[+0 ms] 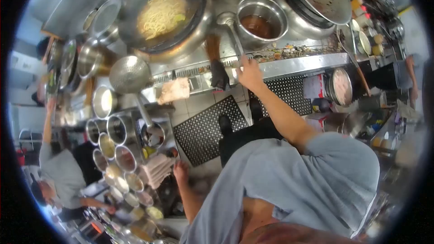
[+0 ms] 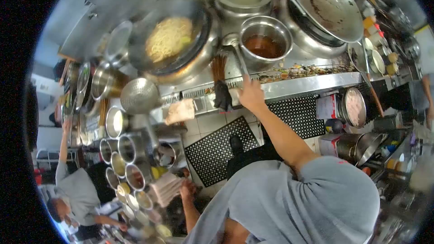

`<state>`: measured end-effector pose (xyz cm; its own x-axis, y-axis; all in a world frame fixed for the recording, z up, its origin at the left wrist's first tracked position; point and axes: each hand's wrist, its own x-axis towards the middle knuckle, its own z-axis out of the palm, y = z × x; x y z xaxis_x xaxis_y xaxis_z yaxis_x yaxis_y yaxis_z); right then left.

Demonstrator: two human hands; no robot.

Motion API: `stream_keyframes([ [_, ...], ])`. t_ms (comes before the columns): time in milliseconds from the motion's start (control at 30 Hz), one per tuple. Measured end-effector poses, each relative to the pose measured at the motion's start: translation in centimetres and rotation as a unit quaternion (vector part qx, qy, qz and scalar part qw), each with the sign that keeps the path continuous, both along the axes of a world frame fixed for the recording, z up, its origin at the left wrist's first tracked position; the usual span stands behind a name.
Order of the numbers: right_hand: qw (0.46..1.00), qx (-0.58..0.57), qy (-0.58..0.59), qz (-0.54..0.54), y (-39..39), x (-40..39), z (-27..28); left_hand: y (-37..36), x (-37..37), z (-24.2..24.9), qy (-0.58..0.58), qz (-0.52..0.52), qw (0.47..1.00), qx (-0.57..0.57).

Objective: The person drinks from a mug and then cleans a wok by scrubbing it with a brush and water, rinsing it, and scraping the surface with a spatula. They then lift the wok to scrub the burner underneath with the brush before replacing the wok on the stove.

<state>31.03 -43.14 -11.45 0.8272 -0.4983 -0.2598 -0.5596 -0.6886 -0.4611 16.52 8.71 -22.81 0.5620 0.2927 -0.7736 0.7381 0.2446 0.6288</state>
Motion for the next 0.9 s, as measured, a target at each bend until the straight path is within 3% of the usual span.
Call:
stream_keyframes([
  [67, 0.999, -0.03, 0.025, -0.033, -0.7, -3.8, -3.4, 2.3, 0.9, -7.3, -0.022, -0.136, 0.978, -0.158],
  [100, 0.997, -0.017, 0.065, -0.047, -1.0, -5.3, -5.2, 2.6, 2.0, -10.8, -0.119, -0.275, 0.863, -0.408],
  [167, 0.989, 0.095, 0.099, -0.052, -0.9, -6.1, -7.0, -3.6, 2.1, -8.4, 0.009, -0.187, 0.951, -0.247],
  [233, 0.985, 0.148, 0.032, -0.081, -0.6, -5.6, -5.2, -9.1, 3.5, -6.6, 0.005, -0.408, 0.913, -0.025],
  [300, 0.982, 0.135, -0.109, -0.076, -0.4, -3.9, -4.9, -12.7, 4.6, -6.1, -0.036, -0.514, 0.857, 0.021],
  [333, 0.931, 0.299, -0.174, -0.116, -0.8, -2.9, -4.2, -14.3, 5.0, -5.5, -0.046, -0.538, 0.842, 0.024],
  [367, 0.848, 0.452, -0.238, -0.139, -1.6, -2.5, -3.2, -15.9, 5.3, -4.7, -0.056, -0.592, 0.803, 0.042],
  [433, 0.741, 0.611, -0.216, -0.172, -2.3, -4.3, 1.0, -19.3, 6.1, -2.5, -0.078, -0.65, 0.753, 0.066],
  [500, 0.684, 0.676, -0.248, -0.12, -3.4, -8.1, 5.1, -23.3, 5.5, -0.4, 0.006, -0.618, 0.786, 0.027],
  [533, 0.653, 0.709, -0.249, -0.095, -4.9, -10.1, 6.1, -23.4, 5.5, -1.6, -0.293, -0.737, 0.608, 0.028],
  [567, 0.62, 0.741, -0.249, -0.066, -6.4, -11.9, 7.1, -23.3, 5.8, -3.6, -0.298, -0.739, 0.604, 0.032],
  [633, 0.59, 0.769, -0.239, -0.06, -10.6, -15.8, 9.3, -25.1, 7.1, -6.8, -0.302, -0.834, 0.458, 0.059],
  [667, 0.648, 0.712, -0.265, -0.041, -12.9, -17.9, 10.2, -26.4, 7.3, -6.7, -0.303, -0.833, 0.459, 0.063],
  [700, 0.705, 0.648, -0.286, -0.023, -15.6, -19.9, 10.6, -28.1, 7.2, -6.8, -0.41, -0.842, 0.33, 0.117],
  [733, 0.804, 0.498, -0.325, -0.003, -18.9, -21.8, 10.3, -30.2, 6.7, -7.1, -0.506, -0.824, 0.194, 0.166],
  [767, 0.873, 0.334, -0.354, 0.019, -22.0, -23.7, 10.0, -32.5, 6.5, -6.2, -0.507, -0.822, 0.201, 0.165],
  [833, 0.921, 0.15, -0.353, -0.07, -27.6, -27.6, 12.3, -39.0, 6.8, -2.3, -0.183, -0.893, 0.4, 0.093],
  [900, 0.958, 0.073, -0.257, -0.109, -32.7, -30.7, 16.6, -48.1, 4.9, 1.2, -0.188, -0.803, 0.536, 0.177],
])
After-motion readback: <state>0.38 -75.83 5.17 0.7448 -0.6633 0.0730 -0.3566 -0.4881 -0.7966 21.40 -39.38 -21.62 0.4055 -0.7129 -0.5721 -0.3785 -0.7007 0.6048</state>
